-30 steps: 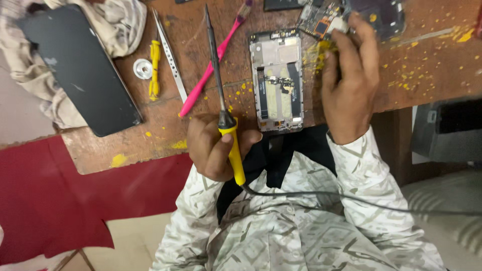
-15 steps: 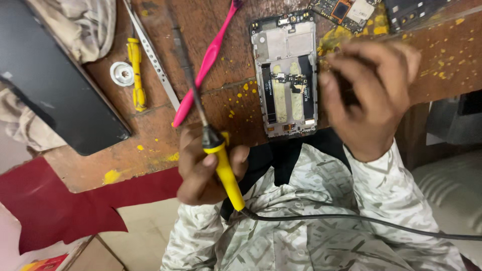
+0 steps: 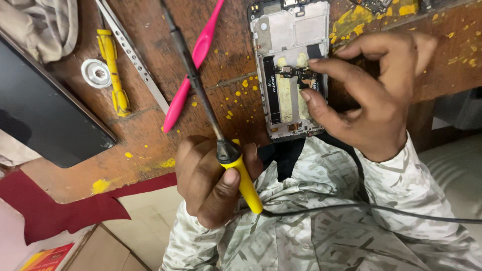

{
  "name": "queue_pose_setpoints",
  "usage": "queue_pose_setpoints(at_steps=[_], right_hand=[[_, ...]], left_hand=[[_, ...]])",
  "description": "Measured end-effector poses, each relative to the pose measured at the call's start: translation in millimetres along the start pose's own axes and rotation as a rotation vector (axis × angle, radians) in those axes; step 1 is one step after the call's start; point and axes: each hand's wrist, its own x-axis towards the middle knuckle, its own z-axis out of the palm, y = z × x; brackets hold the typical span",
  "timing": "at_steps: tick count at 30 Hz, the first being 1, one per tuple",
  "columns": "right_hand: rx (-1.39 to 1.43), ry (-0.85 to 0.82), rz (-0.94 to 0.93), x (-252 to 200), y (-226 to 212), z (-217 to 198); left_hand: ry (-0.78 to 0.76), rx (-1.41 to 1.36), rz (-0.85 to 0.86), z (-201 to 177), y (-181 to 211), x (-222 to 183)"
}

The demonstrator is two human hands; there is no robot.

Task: The person uses a soldering iron to heat and remove a small circuit board from a disassembled smartphone chassis. They then pick up a larger motherboard, apply heat to its components, and place it into the phone's frame. The person handles the motherboard and the chassis throughout the process.

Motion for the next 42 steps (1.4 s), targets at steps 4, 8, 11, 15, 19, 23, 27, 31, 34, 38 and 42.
queue_pose_setpoints(at_steps=[4, 8, 11, 15, 19, 23, 27, 31, 34, 38, 42], right_hand=[[-0.019, 0.000, -0.034, 0.5, 3.8, 0.7], [0.024, 0.006, -0.033, -2.1, 5.2, -0.6], [0.059, 0.012, -0.027, -3.1, 5.5, -0.2], [0.110, 0.066, -0.036, -2.4, 4.4, 4.5], [0.121, 0.133, -0.074, 0.8, 3.5, 7.0], [0.224, 0.192, -0.023, -3.9, 2.4, 4.3], [0.302, 0.198, -0.160, -22.2, 11.1, -9.2], [0.352, -0.031, -0.318, -35.7, 29.9, -25.2], [0.315, -0.111, -0.274, -53.9, 20.3, -42.1], [0.257, 0.094, -0.400, -52.6, 7.6, -51.9], [0.230, 0.223, -0.483, -41.4, 2.9, -52.8]], left_hand=[[-0.022, 0.037, 0.048, 1.8, -2.5, 2.6], [-0.023, 0.023, 0.025, 2.0, -1.2, 3.3], [-0.020, -0.003, -0.030, 1.5, 3.0, 3.1], [-0.037, -0.020, -0.049, -1.4, 4.1, 3.1], [-0.033, -0.021, -0.028, -1.5, 3.0, 1.9], [-0.013, -0.018, -0.044, -0.4, 4.5, -1.5], [0.018, 0.003, -0.006, 3.4, 0.6, -4.9], [-0.002, 0.018, -0.005, 4.8, -0.7, -7.4], [0.011, 0.051, -0.013, 6.8, -0.4, -10.5], [0.010, 0.045, -0.012, 7.0, 0.7, -9.9], [0.005, 0.036, 0.004, 7.2, -0.4, -7.9]])
